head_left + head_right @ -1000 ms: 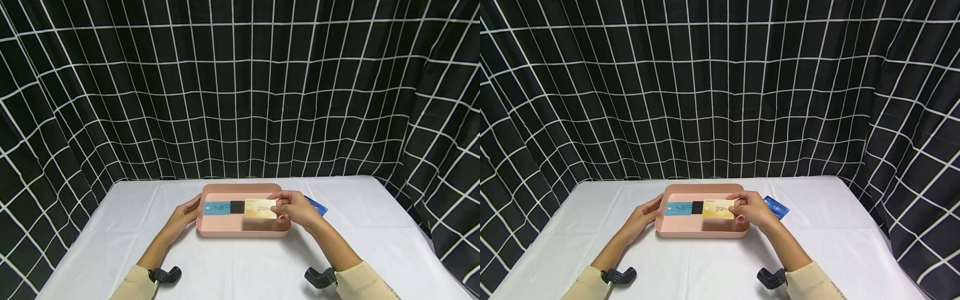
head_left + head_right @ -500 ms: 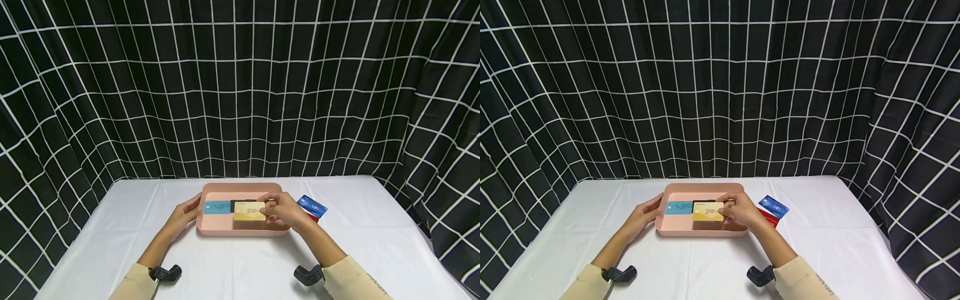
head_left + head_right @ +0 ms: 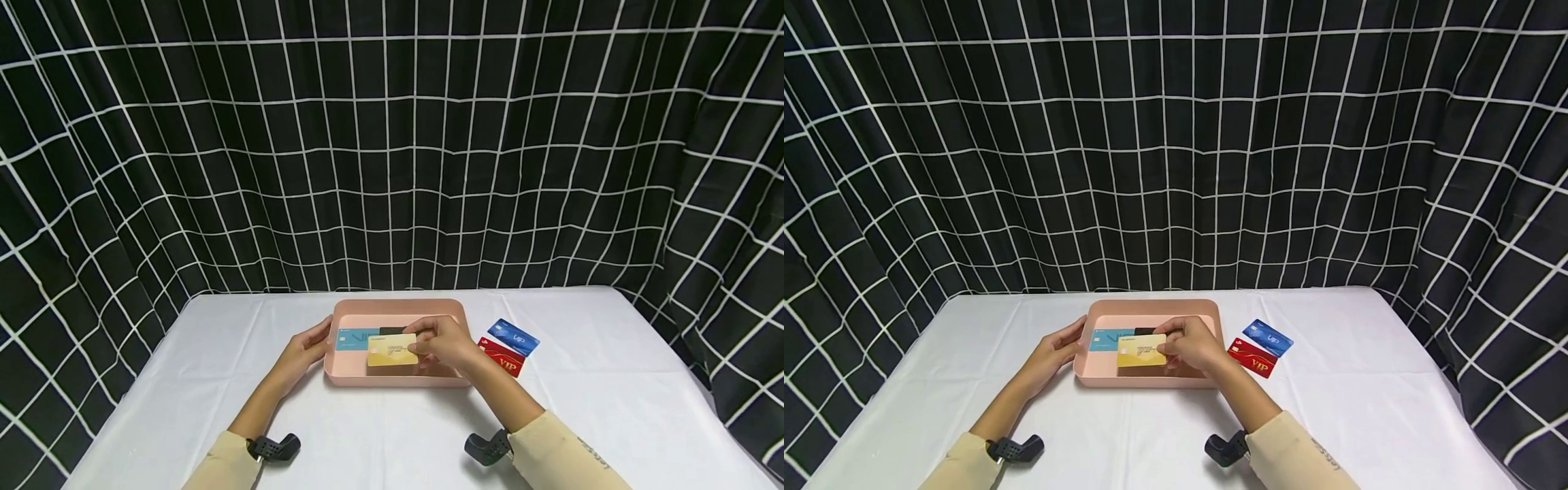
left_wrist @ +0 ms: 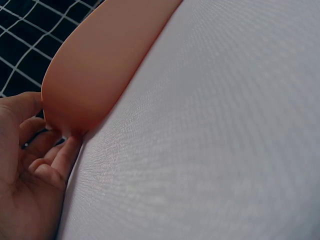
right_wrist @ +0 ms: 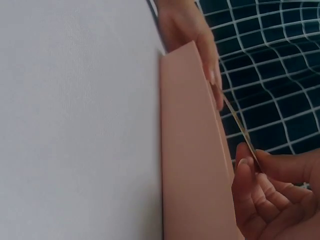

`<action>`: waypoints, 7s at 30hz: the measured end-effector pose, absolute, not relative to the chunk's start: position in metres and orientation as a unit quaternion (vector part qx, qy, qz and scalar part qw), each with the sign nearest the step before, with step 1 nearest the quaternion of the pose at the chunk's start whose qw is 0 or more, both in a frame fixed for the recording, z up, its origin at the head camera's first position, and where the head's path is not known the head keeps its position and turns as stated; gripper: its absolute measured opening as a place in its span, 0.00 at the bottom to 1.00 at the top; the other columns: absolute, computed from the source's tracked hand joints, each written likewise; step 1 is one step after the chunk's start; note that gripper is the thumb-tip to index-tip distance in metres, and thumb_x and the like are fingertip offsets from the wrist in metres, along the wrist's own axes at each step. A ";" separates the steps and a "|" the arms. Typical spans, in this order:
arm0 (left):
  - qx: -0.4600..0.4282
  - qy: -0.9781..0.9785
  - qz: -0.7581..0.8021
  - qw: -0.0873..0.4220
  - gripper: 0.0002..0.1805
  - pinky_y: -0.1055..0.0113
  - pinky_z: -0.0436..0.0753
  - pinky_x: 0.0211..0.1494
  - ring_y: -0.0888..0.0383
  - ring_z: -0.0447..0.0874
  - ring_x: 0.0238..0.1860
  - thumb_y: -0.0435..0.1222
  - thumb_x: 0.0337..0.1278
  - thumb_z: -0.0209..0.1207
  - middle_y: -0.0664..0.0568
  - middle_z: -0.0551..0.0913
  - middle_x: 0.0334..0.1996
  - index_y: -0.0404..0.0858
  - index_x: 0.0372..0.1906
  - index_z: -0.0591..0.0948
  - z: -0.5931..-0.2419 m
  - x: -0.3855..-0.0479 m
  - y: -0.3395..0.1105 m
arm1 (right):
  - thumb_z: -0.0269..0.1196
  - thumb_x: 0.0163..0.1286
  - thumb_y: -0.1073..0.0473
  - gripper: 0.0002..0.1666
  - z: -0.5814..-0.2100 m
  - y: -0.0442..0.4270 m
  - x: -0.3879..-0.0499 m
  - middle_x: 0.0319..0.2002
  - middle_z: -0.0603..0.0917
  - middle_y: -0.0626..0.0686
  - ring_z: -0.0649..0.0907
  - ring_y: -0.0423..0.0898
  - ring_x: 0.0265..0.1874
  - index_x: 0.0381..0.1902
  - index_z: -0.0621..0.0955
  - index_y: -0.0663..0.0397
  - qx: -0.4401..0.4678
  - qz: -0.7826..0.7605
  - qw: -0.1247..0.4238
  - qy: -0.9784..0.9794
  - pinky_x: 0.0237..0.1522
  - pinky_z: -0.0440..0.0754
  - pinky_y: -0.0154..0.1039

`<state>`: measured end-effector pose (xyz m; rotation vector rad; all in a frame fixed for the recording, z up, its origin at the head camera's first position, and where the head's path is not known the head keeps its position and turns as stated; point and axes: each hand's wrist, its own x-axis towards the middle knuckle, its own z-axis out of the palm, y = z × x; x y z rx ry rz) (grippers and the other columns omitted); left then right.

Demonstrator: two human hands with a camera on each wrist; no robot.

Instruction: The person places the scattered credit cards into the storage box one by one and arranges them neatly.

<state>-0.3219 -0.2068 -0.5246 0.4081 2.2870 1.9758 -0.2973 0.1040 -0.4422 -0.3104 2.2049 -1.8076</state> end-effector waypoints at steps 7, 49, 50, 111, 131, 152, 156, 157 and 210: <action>0.126 0.752 0.646 0.044 0.33 0.59 0.72 0.71 0.48 0.62 0.76 0.37 0.74 0.57 0.44 0.62 0.77 0.38 0.78 0.62 -0.524 -0.323 -0.206 | 0.65 0.63 0.77 0.18 -0.443 0.091 -0.298 0.27 0.84 0.57 0.83 0.46 0.19 0.52 0.80 0.75 -0.094 -0.620 0.132 0.768 0.29 0.90 0.46; 0.135 0.757 0.638 0.034 0.32 0.56 0.69 0.73 0.49 0.61 0.77 0.35 0.74 0.57 0.46 0.64 0.76 0.41 0.78 0.63 -0.521 -0.320 -0.205 | 0.67 0.64 0.75 0.16 -0.461 0.046 -0.305 0.28 0.86 0.58 0.83 0.44 0.19 0.50 0.82 0.73 -0.081 -0.585 0.144 0.794 0.25 0.87 0.36; 0.136 0.759 0.636 0.033 0.32 0.55 0.69 0.74 0.49 0.60 0.77 0.35 0.74 0.57 0.46 0.64 0.76 0.41 0.78 0.63 -0.521 -0.320 -0.205 | 0.67 0.64 0.74 0.16 -0.461 0.046 -0.305 0.28 0.87 0.59 0.83 0.44 0.19 0.50 0.82 0.72 -0.079 -0.586 0.144 0.793 0.24 0.87 0.35; 0.135 0.760 0.635 0.034 0.32 0.57 0.71 0.72 0.50 0.61 0.76 0.36 0.74 0.57 0.47 0.64 0.76 0.41 0.78 0.63 -0.523 -0.322 -0.205 | 0.64 0.72 0.59 0.28 -0.444 0.038 -0.295 0.34 0.84 0.57 0.86 0.50 0.29 0.62 0.75 0.74 -0.109 -0.476 0.140 0.862 0.31 0.84 0.38; 0.123 0.754 0.644 0.040 0.32 0.58 0.71 0.72 0.51 0.62 0.76 0.36 0.74 0.57 0.47 0.65 0.76 0.41 0.78 0.63 -0.523 -0.320 -0.206 | 0.63 0.73 0.59 0.27 -0.442 0.043 -0.294 0.35 0.86 0.62 0.87 0.51 0.24 0.62 0.75 0.74 -0.109 -0.501 0.143 0.847 0.27 0.86 0.36; 0.133 0.757 0.638 0.038 0.32 0.56 0.70 0.73 0.48 0.60 0.77 0.36 0.75 0.56 0.44 0.63 0.77 0.39 0.79 0.62 -0.522 -0.321 -0.205 | 0.63 0.74 0.62 0.16 -0.426 0.057 -0.278 0.46 0.86 0.62 0.86 0.51 0.24 0.53 0.81 0.68 -0.147 -0.539 0.101 0.823 0.29 0.90 0.46; 0.125 0.757 0.640 0.041 0.32 0.57 0.71 0.72 0.50 0.62 0.76 0.37 0.74 0.57 0.46 0.64 0.76 0.41 0.78 0.63 -0.522 -0.322 -0.204 | 0.63 0.73 0.63 0.13 -0.423 0.060 -0.276 0.41 0.87 0.58 0.86 0.54 0.24 0.51 0.83 0.66 -0.151 -0.537 0.082 0.826 0.30 0.89 0.48; 0.125 0.758 0.639 0.041 0.32 0.56 0.70 0.72 0.50 0.61 0.76 0.37 0.74 0.57 0.47 0.64 0.76 0.41 0.78 0.63 -0.522 -0.322 -0.204 | 0.63 0.73 0.63 0.13 -0.423 0.060 -0.275 0.41 0.87 0.57 0.86 0.54 0.23 0.50 0.84 0.66 -0.155 -0.534 0.077 0.828 0.29 0.89 0.48; 0.118 0.761 0.637 0.039 0.33 0.56 0.70 0.73 0.50 0.60 0.77 0.38 0.74 0.58 0.47 0.64 0.76 0.41 0.78 0.63 -0.521 -0.320 -0.204 | 0.67 0.69 0.62 0.08 -0.415 0.132 -0.255 0.35 0.88 0.52 0.86 0.50 0.26 0.44 0.88 0.58 -0.194 -0.475 -0.021 0.858 0.24 0.80 0.34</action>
